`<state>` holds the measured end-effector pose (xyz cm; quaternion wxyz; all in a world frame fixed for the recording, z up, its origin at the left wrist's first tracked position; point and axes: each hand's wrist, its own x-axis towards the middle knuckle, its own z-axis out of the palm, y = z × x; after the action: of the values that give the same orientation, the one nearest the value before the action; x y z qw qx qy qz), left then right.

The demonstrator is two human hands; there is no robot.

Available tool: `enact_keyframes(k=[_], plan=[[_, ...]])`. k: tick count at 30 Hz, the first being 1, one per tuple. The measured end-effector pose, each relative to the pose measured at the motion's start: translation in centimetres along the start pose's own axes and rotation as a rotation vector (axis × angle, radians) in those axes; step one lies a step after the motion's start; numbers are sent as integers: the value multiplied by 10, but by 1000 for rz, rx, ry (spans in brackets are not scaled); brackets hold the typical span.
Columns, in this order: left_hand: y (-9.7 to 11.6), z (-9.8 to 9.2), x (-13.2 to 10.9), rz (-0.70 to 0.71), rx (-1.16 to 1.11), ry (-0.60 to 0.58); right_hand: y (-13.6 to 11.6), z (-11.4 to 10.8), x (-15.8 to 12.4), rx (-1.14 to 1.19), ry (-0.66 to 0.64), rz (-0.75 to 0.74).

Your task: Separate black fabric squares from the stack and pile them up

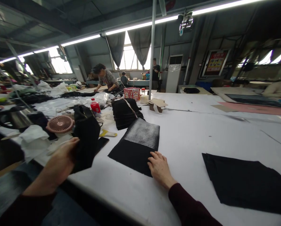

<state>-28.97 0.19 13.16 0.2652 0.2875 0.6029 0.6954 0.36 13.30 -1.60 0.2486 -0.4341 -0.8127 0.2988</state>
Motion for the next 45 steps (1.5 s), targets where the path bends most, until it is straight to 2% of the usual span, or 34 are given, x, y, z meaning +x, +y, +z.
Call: enact_keyframes(k=[1,3,6,8,10,11,14,17,20,23,25,27,30,33,36,41,43,45], plan=[[-8,15,-22,7,163,-193,1,-8,-1,64,-35,44],[-34,49,-71,4,266,-351,5,-31,-5,200,-128,129],[-88,99,-145,158,500,-839,19,-69,-23,394,-302,244],[-129,128,-184,266,544,-1061,31,-87,-39,462,-434,345],[-167,152,-211,323,591,-1157,40,-94,-56,422,-505,419],[-183,161,-220,370,601,-1197,43,-93,-64,365,-495,429],[-217,185,-230,574,572,-1297,45,-79,-81,178,-335,376],[-232,203,-228,751,552,-1353,38,-61,-90,20,-157,307],[-235,217,-227,810,607,-1354,33,-49,-92,-201,-48,204],[-225,215,-223,812,590,-1378,32,-44,-92,-309,-29,160],[-209,201,-214,844,530,-1384,32,-43,-92,-305,-32,154],[-188,178,-202,856,561,-1338,32,-41,-93,-297,-26,151],[-160,143,-181,748,744,-1260,32,-39,-94,-263,-32,169],[-146,128,-170,656,802,-1280,34,-39,-90,-202,-68,184],[-145,133,-169,635,797,-1250,40,-46,-81,-102,-146,199],[-148,145,-174,676,793,-1185,50,-64,-67,66,-293,211],[-148,145,-174,686,819,-1142,49,-64,-66,88,-295,210],[-148,144,-171,677,853,-1095,48,-58,-68,71,-242,209]])
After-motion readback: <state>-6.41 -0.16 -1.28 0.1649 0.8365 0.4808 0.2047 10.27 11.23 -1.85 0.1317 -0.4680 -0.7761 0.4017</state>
